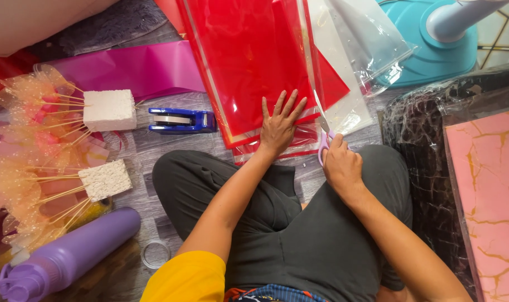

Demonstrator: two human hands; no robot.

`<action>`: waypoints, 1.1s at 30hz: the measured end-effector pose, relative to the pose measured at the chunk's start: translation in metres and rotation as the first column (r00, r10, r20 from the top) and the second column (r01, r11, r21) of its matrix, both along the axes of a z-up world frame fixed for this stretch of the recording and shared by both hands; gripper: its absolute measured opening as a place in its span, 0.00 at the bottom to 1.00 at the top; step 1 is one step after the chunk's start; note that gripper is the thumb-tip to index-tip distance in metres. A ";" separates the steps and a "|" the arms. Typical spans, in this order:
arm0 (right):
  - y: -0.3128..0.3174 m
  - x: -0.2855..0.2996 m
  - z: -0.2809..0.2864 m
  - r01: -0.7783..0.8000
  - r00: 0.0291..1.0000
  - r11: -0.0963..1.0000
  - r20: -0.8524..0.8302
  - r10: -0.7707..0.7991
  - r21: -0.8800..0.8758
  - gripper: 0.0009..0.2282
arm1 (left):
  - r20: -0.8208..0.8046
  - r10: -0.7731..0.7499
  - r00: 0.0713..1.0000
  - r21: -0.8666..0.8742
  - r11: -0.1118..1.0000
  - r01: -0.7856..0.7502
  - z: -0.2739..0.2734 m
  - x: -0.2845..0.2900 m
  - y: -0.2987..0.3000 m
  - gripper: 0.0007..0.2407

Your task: Cutting red plastic wrapping sheets with scissors and organizing them into a stack on the floor.

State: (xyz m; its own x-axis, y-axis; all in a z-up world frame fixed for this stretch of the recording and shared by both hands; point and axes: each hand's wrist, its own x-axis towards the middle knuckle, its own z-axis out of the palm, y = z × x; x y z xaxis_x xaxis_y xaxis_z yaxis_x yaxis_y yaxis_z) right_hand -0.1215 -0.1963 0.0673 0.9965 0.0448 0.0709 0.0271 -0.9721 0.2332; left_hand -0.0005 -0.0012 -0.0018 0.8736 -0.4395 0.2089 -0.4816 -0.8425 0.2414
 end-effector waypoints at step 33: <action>0.006 0.114 -0.033 -0.116 0.980 0.993 0.164 0.111 0.019 0.27 | 0.007 0.044 0.999 -0.094 0.995 -0.044 -0.003 0.001 0.000 0.24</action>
State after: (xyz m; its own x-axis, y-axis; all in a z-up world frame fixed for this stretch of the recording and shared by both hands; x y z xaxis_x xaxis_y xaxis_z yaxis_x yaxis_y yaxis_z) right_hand -0.0073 -0.1907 0.0340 0.9601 0.1525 0.2346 0.1016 -0.9712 0.2156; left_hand 0.0009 -0.0014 -0.0046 0.8895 -0.3789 0.2553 -0.4471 -0.8368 0.3159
